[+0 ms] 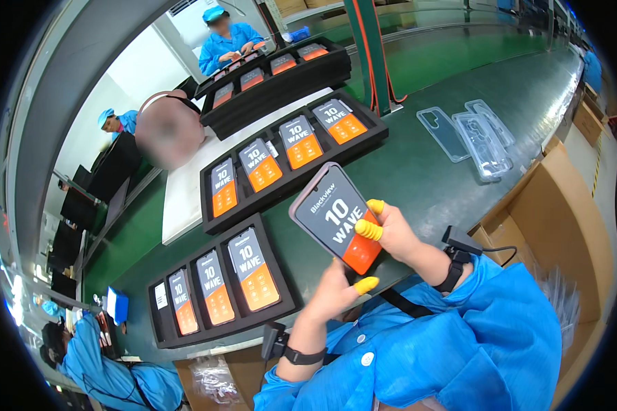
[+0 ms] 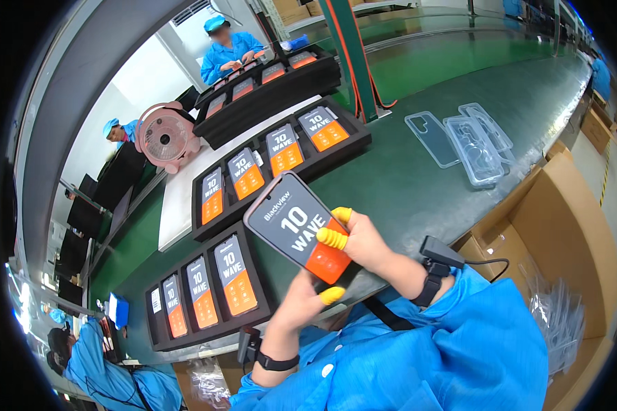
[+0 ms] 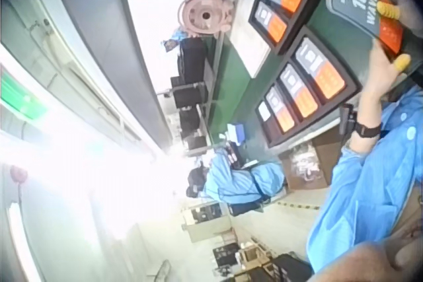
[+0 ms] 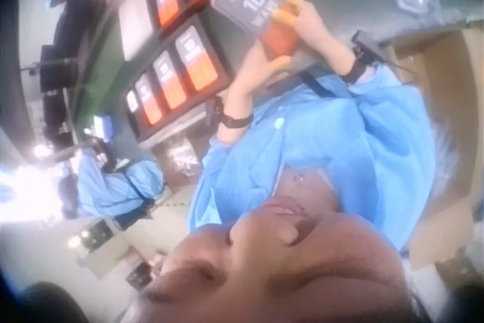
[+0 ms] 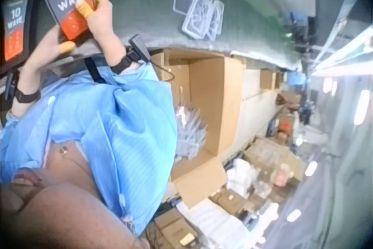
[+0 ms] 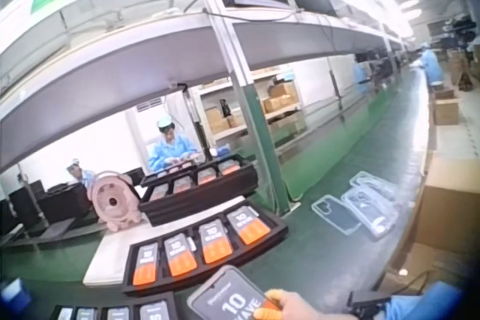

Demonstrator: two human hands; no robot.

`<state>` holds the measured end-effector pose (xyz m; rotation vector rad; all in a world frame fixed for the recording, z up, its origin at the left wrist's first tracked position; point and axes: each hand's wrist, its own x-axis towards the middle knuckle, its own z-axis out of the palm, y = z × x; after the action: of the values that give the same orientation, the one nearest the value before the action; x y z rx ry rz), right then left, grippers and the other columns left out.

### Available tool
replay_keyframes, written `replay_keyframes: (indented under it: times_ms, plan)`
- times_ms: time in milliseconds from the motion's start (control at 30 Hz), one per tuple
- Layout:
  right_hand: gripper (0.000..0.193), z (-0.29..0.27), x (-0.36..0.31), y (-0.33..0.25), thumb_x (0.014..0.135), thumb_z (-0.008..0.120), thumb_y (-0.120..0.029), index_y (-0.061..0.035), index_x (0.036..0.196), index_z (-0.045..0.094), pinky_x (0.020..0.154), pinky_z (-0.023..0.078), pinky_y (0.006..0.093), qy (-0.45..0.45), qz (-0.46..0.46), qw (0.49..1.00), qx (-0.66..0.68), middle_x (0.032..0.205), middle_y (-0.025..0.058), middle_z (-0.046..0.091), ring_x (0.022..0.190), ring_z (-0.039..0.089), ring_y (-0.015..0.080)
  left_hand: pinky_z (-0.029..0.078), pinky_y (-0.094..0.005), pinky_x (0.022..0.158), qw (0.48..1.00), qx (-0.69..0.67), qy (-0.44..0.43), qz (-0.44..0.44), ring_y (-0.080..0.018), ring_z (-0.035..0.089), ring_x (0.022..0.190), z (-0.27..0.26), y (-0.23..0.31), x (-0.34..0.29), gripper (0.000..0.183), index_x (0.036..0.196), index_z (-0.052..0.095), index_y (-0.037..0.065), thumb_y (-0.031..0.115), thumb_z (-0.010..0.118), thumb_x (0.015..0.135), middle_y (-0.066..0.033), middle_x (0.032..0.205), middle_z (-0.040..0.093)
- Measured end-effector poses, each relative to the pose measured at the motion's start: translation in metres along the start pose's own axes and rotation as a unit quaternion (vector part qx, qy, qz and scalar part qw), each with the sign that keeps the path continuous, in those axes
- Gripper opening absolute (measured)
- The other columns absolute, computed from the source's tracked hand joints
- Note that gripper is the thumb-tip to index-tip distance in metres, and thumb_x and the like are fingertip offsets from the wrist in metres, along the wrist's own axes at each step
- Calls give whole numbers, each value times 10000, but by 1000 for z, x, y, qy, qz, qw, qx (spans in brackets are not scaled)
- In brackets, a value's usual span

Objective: Putting smartphones into clear plastic protective cases on an assembly line.

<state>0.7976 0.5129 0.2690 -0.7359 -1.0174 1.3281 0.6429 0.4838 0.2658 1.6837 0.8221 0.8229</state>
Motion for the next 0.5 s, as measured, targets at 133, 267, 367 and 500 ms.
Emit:
replay_keyframes:
  times_ms: [133,267,367,500]
  plan:
    - [269,35,5,11,747,646,-146,-4,940,524,717,435,224,23,-34,999,36,847,27,573,786,522,79,464,-310,662,988,54,132,-53,-207,612,765,-11,-6,-4,205,947,542,13,91,554,758,-96,755,622]
    - [264,62,6,26,750,644,-149,-10,940,525,703,431,224,59,-90,994,2,845,27,572,781,517,78,476,-317,570,960,124,237,-83,-242,622,635,-21,8,-16,147,890,532,2,37,508,750,-132,681,607]
    - [321,70,9,37,780,609,-203,-13,1014,497,730,426,249,-33,-115,993,3,926,47,553,831,514,102,474,-302,560,965,99,230,-75,-183,602,601,-43,12,-34,143,908,520,-13,59,514,784,-102,705,599]
    - [386,33,19,34,812,561,-244,-16,1102,447,751,422,259,-106,-164,945,-262,960,71,526,859,517,128,455,-231,533,920,-175,347,55,-124,553,623,-132,-11,-99,177,919,527,-5,137,489,821,-62,756,572]
